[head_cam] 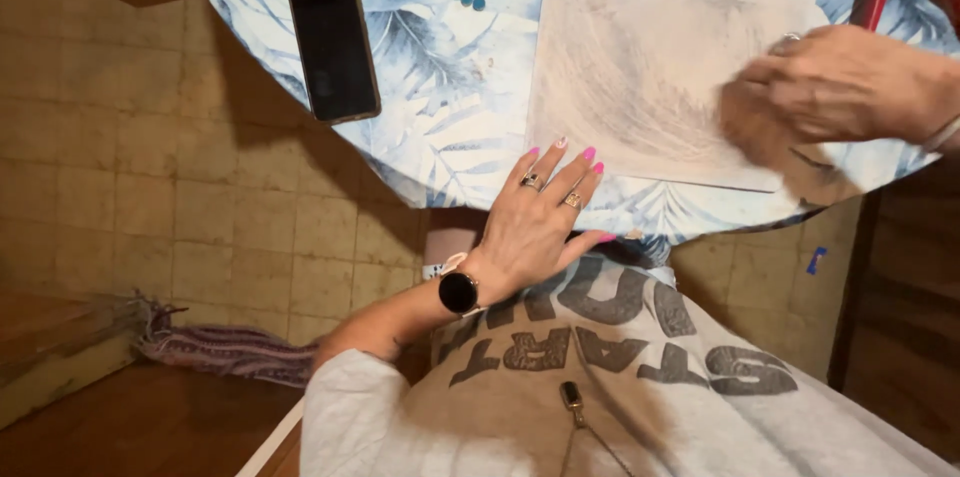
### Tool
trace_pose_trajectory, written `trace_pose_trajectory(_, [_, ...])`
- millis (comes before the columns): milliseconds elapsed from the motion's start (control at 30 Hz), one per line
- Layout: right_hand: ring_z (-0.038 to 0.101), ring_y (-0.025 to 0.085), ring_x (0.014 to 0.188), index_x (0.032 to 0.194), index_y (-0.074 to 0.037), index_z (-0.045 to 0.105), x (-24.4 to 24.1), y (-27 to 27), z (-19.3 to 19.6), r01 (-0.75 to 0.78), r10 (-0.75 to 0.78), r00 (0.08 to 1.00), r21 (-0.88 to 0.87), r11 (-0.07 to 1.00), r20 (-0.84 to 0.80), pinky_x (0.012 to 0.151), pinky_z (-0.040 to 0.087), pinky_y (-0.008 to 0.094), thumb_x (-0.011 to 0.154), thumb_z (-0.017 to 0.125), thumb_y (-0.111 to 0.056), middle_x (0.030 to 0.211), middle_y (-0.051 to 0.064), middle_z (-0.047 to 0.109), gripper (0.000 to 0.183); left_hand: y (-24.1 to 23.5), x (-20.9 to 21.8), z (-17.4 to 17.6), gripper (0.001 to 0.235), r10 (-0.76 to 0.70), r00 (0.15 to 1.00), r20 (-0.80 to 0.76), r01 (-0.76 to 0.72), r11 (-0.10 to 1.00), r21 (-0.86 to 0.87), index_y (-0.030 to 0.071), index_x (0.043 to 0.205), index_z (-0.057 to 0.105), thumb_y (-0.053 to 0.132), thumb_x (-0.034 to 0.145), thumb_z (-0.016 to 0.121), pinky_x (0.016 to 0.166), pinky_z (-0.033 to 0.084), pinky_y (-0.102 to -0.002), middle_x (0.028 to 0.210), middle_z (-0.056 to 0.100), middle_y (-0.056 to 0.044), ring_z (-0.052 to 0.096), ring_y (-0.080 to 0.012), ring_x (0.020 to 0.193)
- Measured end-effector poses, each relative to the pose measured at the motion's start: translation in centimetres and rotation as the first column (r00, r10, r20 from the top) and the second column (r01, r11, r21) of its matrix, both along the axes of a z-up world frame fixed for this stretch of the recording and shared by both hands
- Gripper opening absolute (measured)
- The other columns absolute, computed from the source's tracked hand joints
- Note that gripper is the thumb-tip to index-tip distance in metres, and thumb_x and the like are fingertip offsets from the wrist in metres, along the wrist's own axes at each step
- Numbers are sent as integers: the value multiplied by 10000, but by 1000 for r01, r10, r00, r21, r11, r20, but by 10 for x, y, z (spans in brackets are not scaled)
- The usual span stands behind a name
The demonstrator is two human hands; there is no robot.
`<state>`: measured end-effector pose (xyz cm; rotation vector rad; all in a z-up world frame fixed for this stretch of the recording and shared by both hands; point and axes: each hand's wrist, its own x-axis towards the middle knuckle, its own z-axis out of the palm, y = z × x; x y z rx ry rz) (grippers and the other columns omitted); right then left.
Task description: Sand the edges of small glass tiles using a sanding block on a table.
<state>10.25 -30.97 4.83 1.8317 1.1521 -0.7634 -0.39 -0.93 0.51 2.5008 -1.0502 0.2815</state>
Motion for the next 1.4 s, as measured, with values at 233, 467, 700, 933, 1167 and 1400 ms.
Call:
trace_pose_trajectory(233, [513,120,454,725,-38,502,-54,94,-8,589,-147,791,804,-85,-595,377,421,156,896,312,-244,573,42,520,328,-21,12,21,440,54,992,-112,-108,827,-552,-2,1216,387,88,831,579,756,559,-305,1160,531,-167,605,-269,992])
trace_pose_trajectory(467, [512,186,562,711,-58,572,-70,105,-23,677,-157,607,611,-411,-779,554,425,295,878,444,-182,595,42,484,244,-29,10,12,305,66,955,-291,-260,661,-704,123,1055,585,99,751,599,674,521,-256,918,633,-28,636,-179,833])
trace_pose_trajectory(700, [506,175,554,724,-40,573,-73,104,-22,619,-177,656,657,-430,-734,537,414,284,866,477,-156,570,51,452,207,-30,9,12,253,101,948,-303,-286,689,-666,139,1012,604,153,760,595,642,520,-271,896,640,0,635,-175,811])
trace_pose_trajectory(933, [524,312,621,811,-31,512,-79,69,-27,134,-373,924,983,127,-78,533,440,369,799,499,-164,670,125,442,134,-13,4,-15,290,126,990,65,-79,868,-490,35,1002,597,212,772,591,839,455,-378,968,602,-119,570,-315,954])
trace_pose_trajectory(1167, [465,216,542,744,-73,472,-53,103,-32,72,-164,986,916,394,-7,505,405,322,791,438,-138,683,61,464,87,13,0,-13,634,-39,998,47,39,999,4,42,1189,466,529,787,518,984,308,-432,1232,462,-107,369,-335,1181])
trace_pose_trajectory(1400, [340,148,479,644,-81,454,20,168,-47,-91,-364,899,918,385,242,435,325,282,932,378,-183,580,29,397,315,14,1,-9,713,-34,997,67,29,997,72,69,1186,474,612,728,535,972,315,-412,1244,446,-80,373,-315,1176])
